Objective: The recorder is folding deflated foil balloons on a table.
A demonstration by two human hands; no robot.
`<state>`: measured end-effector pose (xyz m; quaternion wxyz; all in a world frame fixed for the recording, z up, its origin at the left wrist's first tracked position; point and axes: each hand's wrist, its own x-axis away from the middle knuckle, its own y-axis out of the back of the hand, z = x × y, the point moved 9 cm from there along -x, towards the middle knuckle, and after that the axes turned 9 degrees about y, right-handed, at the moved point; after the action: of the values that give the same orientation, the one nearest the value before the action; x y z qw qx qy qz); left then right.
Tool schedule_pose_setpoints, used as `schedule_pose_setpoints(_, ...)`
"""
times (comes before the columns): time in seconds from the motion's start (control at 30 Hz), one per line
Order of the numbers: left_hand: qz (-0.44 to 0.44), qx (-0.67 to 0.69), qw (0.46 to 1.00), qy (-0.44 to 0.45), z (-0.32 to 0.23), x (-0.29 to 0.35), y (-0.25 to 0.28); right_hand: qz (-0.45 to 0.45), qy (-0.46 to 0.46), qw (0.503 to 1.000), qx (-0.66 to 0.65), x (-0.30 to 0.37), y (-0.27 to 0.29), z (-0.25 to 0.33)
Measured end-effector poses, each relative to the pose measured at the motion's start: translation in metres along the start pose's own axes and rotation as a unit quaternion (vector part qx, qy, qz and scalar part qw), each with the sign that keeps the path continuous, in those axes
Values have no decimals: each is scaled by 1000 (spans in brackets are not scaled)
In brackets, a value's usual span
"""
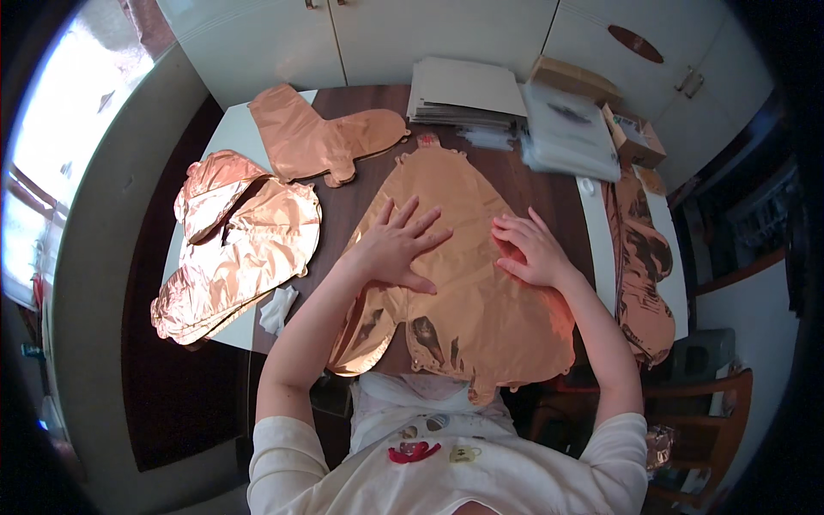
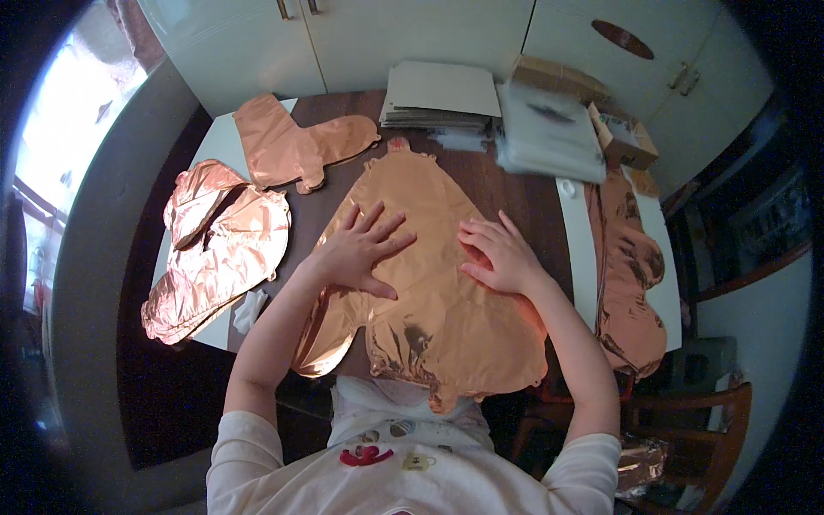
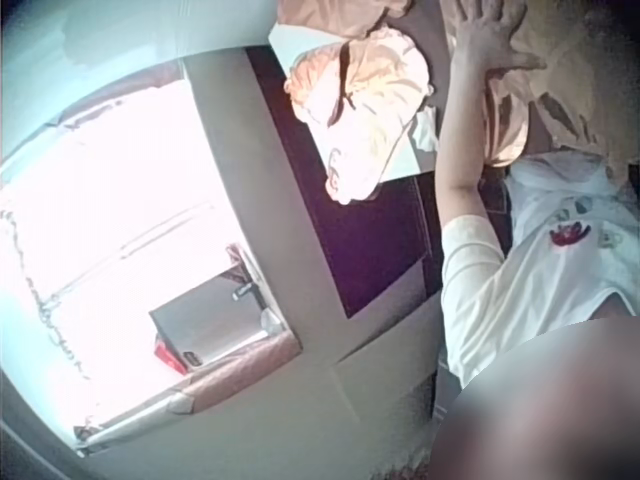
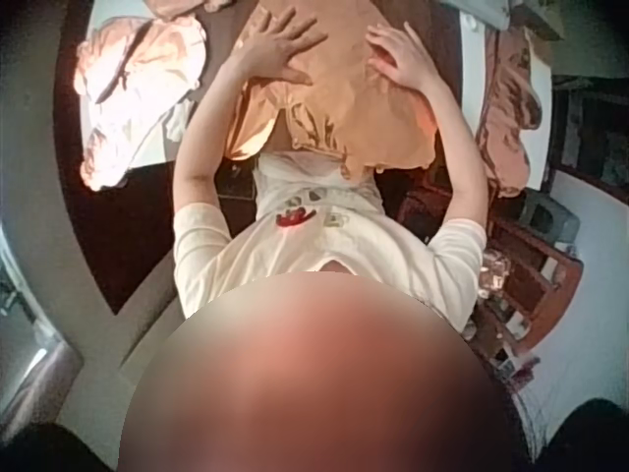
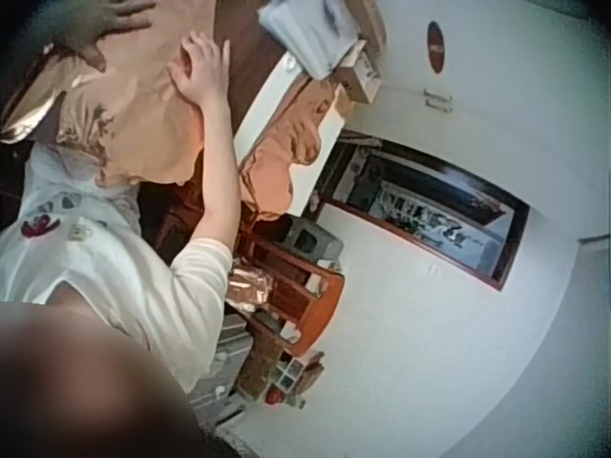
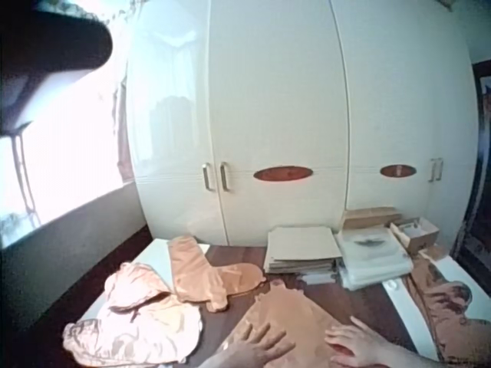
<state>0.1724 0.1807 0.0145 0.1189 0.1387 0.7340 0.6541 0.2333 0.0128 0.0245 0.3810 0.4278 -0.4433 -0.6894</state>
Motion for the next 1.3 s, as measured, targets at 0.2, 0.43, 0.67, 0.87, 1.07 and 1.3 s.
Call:
schedule_pose_setpoints(0.2, -2, -15, 1000, 6, -4, 0, 2, -33, -44, 998, -9, -5, 11, -18)
schedule_pose_setpoints(0.43, -3, -35, 999, 12, -3, -1, 1, 21, -165, 986, 22, -18, 12, -39)
schedule_pose_setpoints(0.67, 11, -42, 999, 19, 0, -4, -4, 99, -273, 957, 18, -17, 6, -58)
schedule_pose_setpoints(0.87, 0, -39, 999, 22, 2, 1, -4, 227, -286, 927, -81, -3, 2, -49)
schedule_pose_setpoints(1.07, -1, -34, 999, 16, -1, 0, 1, 161, -58, 983, -65, 4, -1, 11)
schedule_pose_setpoints(1.3, 2, -48, 999, 21, 0, -2, -1, 253, -80, 964, 11, 11, -34, 32)
